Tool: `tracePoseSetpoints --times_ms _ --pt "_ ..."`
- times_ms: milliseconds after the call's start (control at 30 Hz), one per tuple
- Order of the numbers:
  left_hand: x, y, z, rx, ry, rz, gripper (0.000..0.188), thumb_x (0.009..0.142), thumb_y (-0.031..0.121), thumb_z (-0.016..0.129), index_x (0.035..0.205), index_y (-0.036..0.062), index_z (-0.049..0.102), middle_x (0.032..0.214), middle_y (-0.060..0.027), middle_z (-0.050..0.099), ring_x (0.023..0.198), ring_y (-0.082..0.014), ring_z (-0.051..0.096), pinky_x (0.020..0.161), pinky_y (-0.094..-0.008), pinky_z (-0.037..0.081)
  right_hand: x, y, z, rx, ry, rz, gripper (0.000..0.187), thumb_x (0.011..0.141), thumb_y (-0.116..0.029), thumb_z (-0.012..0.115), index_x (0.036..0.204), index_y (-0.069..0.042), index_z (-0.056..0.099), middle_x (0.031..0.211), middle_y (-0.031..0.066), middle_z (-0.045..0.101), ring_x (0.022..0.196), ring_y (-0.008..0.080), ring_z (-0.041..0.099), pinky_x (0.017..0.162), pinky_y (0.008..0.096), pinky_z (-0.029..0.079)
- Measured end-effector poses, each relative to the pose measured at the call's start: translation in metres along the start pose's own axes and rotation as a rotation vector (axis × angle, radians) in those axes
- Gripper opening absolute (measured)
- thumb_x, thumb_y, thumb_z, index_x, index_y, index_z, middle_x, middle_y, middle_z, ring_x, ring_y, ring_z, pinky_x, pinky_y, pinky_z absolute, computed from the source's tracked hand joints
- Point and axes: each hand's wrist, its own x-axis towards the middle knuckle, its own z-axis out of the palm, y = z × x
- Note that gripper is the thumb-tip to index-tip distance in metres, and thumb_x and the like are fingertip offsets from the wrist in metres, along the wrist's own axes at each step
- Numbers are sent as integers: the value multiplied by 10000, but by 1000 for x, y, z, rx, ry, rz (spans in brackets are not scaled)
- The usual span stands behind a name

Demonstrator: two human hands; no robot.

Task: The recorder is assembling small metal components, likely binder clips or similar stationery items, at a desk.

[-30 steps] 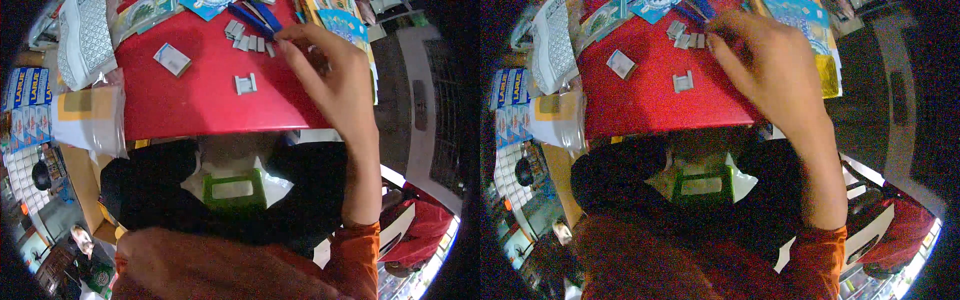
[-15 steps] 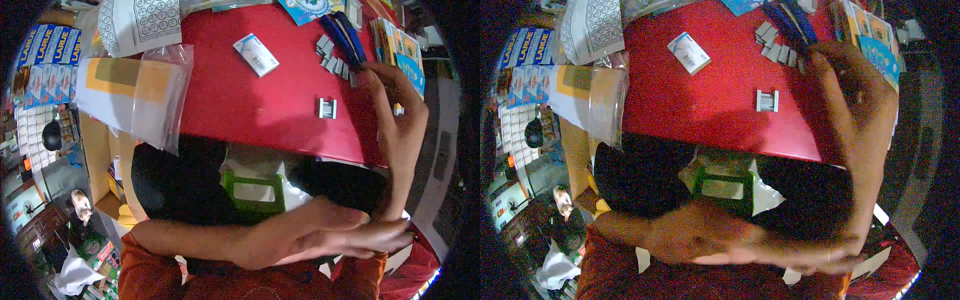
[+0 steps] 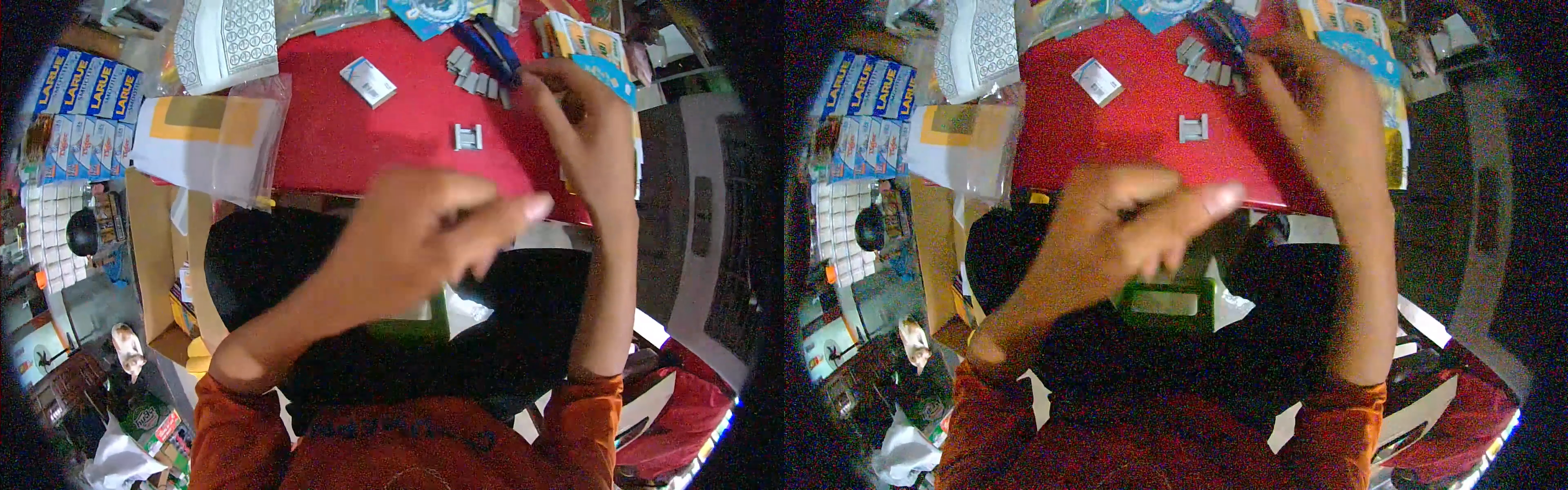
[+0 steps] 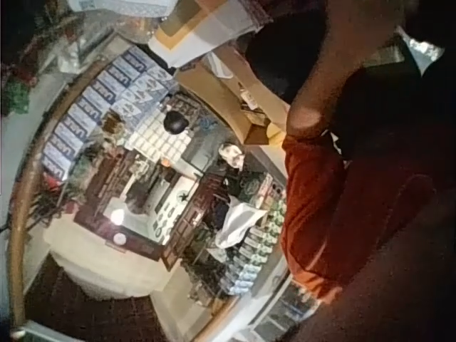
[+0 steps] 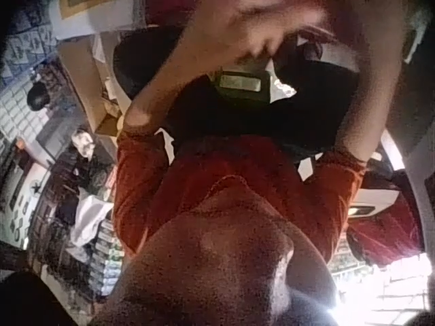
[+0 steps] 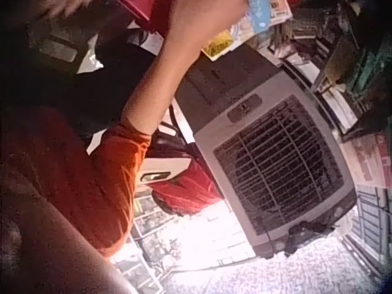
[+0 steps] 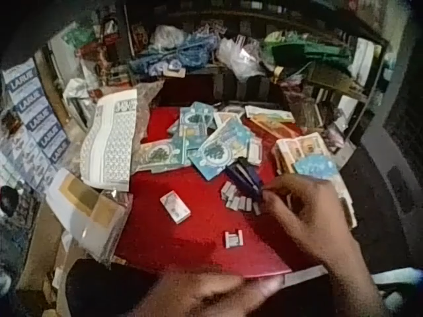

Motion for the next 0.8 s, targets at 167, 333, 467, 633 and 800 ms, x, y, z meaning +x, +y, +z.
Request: tracePoseSetpoints --times_ms 167,333,467,633,800 --pt "21 6 -27 338 390 319 486 1034 445 676 776 33 691 650 -38 615 624 -139 603 603 -310 456 -2 -1 -6 89 -37 -30 210 979 -224 697 1060 -35 744 942 213 745 850 417 723 772 469 564" --pt "50 -6 -54 449 559 566 361 1064 334 624 943 -6 644 779 -237 622 710 -396 642 662 -471 471 1 2 -1 39 -25 -141 200 956 -211 701 1052 -39 732 962 207 732 912 433 700 822 502 551" --pt "53 -19 -57 516 458 471 366 1109 350 575 950 29 647 714 -38 592 649 -142 574 623 -328 452 2 10 4 -85 -34 -273 194 920 -196 717 1030 -37 733 993 205 716 982 432 675 881 522 529" --pt "57 -32 -58 536 425 421 217 1053 261 668 1043 47 700 778 -30 662 691 -130 620 680 -300 507 -1 3 2 -221 -50 -214 197 903 -219 748 996 -46 740 966 198 717 925 423 661 839 522 520" --pt "54 -43 -64 571 370 435 176 961 182 768 1099 84 723 825 -38 692 769 -140 658 720 -296 520 -6 2 5 -322 -34 -164 177 876 -143 814 1014 -42 770 956 126 723 875 309 661 812 414 517"
